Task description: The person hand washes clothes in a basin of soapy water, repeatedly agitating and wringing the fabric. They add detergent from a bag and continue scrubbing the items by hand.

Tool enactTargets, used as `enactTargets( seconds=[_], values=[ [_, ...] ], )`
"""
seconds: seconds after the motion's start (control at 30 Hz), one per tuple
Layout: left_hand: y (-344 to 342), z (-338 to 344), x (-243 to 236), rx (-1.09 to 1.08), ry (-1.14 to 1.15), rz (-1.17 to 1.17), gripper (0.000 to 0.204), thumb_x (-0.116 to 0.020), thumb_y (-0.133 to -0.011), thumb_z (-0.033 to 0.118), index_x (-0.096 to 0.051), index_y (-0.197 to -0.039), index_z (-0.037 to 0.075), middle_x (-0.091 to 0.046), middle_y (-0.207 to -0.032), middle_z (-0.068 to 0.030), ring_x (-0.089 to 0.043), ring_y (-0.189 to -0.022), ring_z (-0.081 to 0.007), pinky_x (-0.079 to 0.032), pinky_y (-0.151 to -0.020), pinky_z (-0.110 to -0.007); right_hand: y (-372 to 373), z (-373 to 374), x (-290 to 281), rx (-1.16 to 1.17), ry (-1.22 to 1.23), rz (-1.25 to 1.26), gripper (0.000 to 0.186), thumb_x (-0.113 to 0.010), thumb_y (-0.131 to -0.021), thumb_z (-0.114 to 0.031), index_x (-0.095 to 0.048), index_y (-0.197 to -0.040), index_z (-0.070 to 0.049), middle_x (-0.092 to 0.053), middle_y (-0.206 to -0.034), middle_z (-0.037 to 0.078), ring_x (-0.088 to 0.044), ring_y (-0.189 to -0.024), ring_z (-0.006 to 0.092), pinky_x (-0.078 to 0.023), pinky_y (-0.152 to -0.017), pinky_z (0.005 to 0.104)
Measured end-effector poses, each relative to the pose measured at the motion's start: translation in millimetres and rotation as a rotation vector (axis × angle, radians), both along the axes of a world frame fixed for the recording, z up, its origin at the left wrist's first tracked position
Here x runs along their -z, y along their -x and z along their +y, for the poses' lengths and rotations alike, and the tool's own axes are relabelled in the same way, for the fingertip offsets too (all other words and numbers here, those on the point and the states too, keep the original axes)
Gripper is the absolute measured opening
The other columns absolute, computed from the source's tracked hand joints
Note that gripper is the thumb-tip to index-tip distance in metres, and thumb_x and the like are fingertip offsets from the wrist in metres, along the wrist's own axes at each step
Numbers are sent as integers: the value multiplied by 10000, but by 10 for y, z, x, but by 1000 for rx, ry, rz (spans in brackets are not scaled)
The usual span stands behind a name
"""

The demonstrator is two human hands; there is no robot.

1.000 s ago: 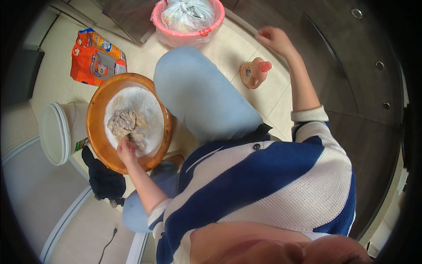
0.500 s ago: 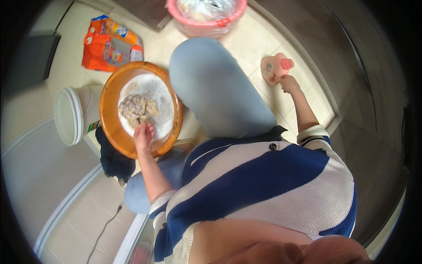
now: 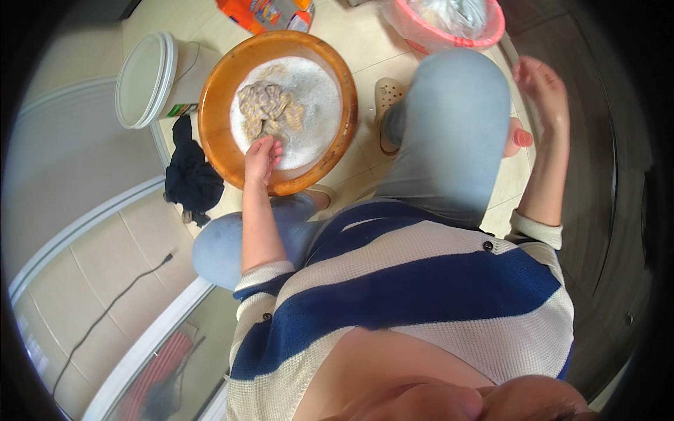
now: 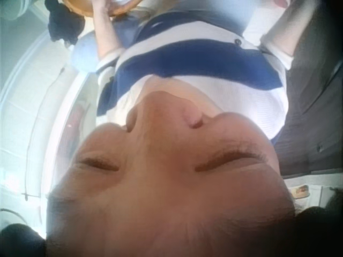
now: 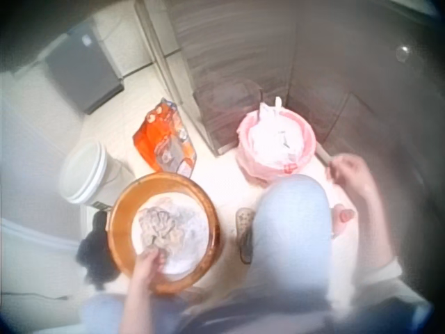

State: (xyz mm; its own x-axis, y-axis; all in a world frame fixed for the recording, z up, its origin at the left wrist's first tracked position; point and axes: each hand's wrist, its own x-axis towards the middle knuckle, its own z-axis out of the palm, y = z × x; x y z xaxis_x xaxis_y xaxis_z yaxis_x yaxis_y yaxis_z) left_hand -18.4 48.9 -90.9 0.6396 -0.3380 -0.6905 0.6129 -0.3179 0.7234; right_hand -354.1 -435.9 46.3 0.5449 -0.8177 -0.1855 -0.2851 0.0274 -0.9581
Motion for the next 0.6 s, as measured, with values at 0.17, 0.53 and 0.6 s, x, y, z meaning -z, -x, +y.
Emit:
enactTargets(
  seconds=[0.17,0.53,0.6],
  values=[
    [7,-91,-13,-54,-6,-4,156,-596,-926,221,-591,-1014,92,-653,-853,-3,-604,-689,-75,-487,-567,-203,-1048,191,-992,-309,168,-340,319,-541,-962,-274,-617,-1102,2,-648,-968,48,-601,-855,102,-473,-806,243],
    [-494,-355,-403,32,31,-138,191,-614,-922,265,-607,-1008,95,-653,-877,-3,-605,-733,-83,-480,-618,-228,-2320,1004,-464,-994,255,42,235,-647,-896,-247,-637,-960,-21,-637,-827,2,-573,-760,93,-476,-700,238],
    [-717,-497,-497,41,39,-223,209,-625,-914,276,-608,-1016,94,-651,-876,-5,-604,-734,-88,-480,-627,-235,-2316,1113,-502,-994,298,104,200,-658,-861,-222,-649,-900,-27,-627,-766,20,-571,-717,93,-475,-661,262]
  ],
)
